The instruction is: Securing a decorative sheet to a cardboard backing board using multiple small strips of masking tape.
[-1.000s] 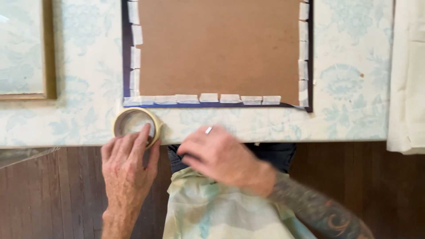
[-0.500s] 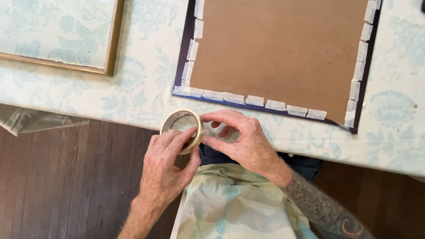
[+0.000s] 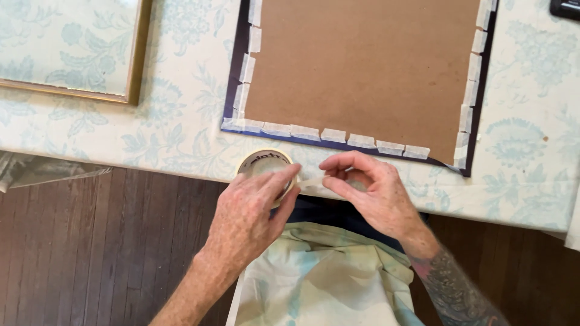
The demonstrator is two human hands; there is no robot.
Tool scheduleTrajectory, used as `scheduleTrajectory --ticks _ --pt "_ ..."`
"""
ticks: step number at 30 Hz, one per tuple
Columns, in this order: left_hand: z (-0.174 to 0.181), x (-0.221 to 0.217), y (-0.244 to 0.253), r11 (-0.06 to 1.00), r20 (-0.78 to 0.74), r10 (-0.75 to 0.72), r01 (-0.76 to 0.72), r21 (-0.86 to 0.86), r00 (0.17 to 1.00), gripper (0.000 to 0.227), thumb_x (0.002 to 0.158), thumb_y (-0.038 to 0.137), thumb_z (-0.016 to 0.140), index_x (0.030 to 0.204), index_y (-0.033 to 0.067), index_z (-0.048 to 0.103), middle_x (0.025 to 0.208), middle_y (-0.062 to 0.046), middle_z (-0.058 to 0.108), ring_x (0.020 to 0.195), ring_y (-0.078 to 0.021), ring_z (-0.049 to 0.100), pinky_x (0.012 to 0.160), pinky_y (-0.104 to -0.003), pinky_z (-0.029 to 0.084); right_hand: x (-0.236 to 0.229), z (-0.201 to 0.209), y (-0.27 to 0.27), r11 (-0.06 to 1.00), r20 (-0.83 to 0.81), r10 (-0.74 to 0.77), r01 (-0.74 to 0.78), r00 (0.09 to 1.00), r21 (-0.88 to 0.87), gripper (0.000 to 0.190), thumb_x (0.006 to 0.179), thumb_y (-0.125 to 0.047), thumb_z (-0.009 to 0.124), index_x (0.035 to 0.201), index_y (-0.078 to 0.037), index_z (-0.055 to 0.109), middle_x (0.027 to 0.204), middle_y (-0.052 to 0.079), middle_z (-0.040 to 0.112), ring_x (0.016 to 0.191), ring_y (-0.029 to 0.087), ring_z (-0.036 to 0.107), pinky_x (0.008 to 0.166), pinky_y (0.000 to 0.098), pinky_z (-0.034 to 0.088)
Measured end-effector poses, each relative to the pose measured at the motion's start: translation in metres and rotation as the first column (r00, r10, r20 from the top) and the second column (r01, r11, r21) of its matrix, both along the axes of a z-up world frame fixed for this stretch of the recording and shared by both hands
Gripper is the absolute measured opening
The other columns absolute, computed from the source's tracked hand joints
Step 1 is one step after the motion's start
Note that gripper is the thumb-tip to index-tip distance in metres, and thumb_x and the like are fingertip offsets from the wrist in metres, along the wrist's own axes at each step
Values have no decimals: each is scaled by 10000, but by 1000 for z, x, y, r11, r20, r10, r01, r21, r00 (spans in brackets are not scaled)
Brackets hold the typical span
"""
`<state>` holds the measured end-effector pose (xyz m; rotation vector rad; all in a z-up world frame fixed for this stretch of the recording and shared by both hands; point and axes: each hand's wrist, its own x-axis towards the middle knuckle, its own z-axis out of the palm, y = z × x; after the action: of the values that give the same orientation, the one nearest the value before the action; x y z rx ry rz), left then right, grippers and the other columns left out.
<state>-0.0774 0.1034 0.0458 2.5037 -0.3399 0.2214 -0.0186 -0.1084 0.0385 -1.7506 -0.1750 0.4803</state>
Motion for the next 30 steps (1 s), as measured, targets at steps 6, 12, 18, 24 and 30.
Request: scheduleTrajectory --ticks 6,12,18,24,30 --pt "-2 15 -17 998 -31 -56 56 -14 998 151 948 182 685 1087 222 727 642 16 557 607 -226 675 609 -327 505 -1 -1 -13 998 170 -46 37 984 59 264 850 -84 834 1108 -57 782 913 63 709 872 118 639 834 288 601" --pt "2 19 -28 999 -28 -53 53 7 998 81 967 186 666 1009 239 710 641 31 545 602 -208 687 606 -301 522 0 -4 -11 999 308 -44 47 950 -1 169 827 -121 878 987 -133 824 856 28 654 829 105 613 815 266 560" --pt "4 20 -26 991 -90 -27 15 -130 996 87 949 189 672 979 252 724 664 13 639 657 -240 729 633 -331 572 -6 -12 -2 997 431 -80 63 899 54 137 857 -96 847 981 -143 810 835 19 603 837 145 597 844 309 530" --pt "31 16 -5 935 -292 -32 -74 -346 956 88 976 133 627 988 109 711 780 13 706 595 -95 569 590 -260 479 -18 16 18 998 705 -39 61 709 -6 90 974 -135 715 1037 -71 720 927 35 577 911 240 522 868 353 480" --pt "-13 5 35 935 195 -28 -43 353 980 79 1079 111 677 1157 105 681 857 -1 677 692 -189 624 638 -349 492 -26 40 -29 997 645 -44 -5 763 74 125 930 -122 763 1036 -64 734 880 22 616 862 197 516 807 303 460"
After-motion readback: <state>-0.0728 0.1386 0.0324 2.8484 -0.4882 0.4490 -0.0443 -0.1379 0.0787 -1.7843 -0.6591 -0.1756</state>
